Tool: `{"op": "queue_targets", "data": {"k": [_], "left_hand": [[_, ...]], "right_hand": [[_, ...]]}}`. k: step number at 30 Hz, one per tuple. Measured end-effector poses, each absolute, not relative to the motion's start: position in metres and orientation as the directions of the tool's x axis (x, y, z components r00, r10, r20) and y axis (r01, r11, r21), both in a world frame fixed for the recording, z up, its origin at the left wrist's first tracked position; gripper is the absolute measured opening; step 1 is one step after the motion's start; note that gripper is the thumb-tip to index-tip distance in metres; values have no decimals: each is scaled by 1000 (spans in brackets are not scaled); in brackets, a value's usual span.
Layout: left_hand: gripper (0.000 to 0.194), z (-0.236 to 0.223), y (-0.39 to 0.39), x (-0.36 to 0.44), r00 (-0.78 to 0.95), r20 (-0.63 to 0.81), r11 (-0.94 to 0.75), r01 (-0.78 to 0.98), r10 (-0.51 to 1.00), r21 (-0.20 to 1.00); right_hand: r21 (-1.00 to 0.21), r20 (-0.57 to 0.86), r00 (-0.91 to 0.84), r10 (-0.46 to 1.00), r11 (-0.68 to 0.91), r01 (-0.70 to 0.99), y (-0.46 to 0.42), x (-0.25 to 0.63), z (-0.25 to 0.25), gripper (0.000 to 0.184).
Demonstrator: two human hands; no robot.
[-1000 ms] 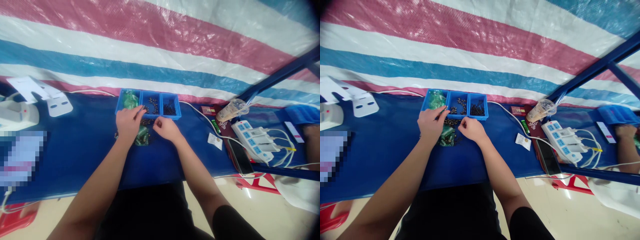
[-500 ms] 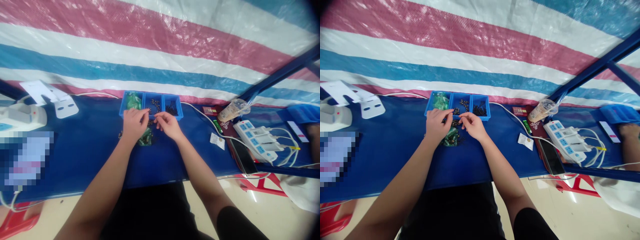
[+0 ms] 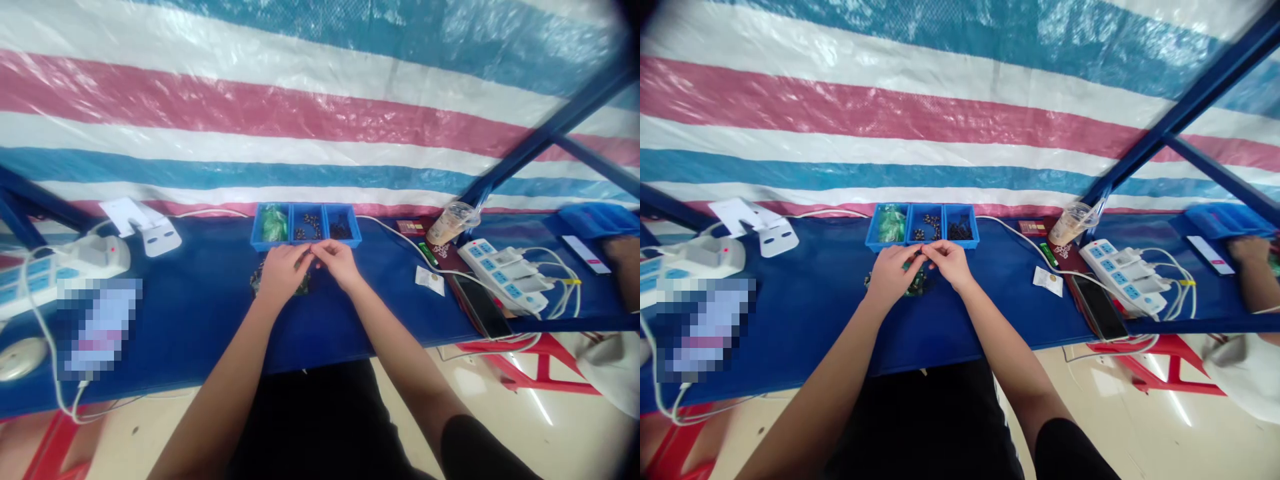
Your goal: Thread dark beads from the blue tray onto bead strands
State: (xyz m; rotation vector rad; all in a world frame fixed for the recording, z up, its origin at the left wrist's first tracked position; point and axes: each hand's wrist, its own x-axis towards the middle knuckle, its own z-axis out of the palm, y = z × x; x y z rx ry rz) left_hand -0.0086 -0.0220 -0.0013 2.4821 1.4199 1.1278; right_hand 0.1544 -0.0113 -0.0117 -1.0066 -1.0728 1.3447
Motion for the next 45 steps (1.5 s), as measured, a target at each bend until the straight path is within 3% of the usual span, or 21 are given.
{"op": "queue_targets", "data": {"k": [2, 6, 10, 13, 19, 25, 29, 35, 45], "left_hand": [[26, -8, -29, -12, 297, 587, -588, 704, 754, 399], [24, -18, -39, -14, 305, 623, -619, 687, 721, 381], [22, -30, -42, -13, 288, 654, -628, 685, 700, 370], [21, -37, -42, -13, 274, 674, -644, 660, 686, 387], [17, -41, -40, -12, 329, 636, -660, 640, 698, 393], [14, -41, -38, -12, 342, 584, -640, 631, 736, 438], [10, -41, -37, -12, 309, 542, -597, 624, 781, 504], [6, -40, -38, -14, 210, 478, -503, 571, 853, 648], [13, -40, -38, -17, 192, 400, -436, 549, 896, 713]], "right_hand": [[-966, 2, -118, 993, -28, -257, -18, 154, -15, 40], [-987, 2, -58, 998, -7, -160, -33, 156, -23, 36], [-964, 194, 62, 979, 179, 197, -44, 158, -32, 22], [-863, 353, -1, 936, 325, 386, -46, 159, -38, 18], [-805, 434, -55, 899, 415, 423, -42, 161, -51, 19], [-667, 520, -129, 845, 495, 556, -41, 161, -59, 22], [-650, 559, -115, 821, 520, 554, -42, 162, -58, 22], [-728, 552, -69, 831, 520, 447, -47, 159, -52, 21], [-819, 487, -10, 873, 461, 343, -48, 156, -48, 19]]}}
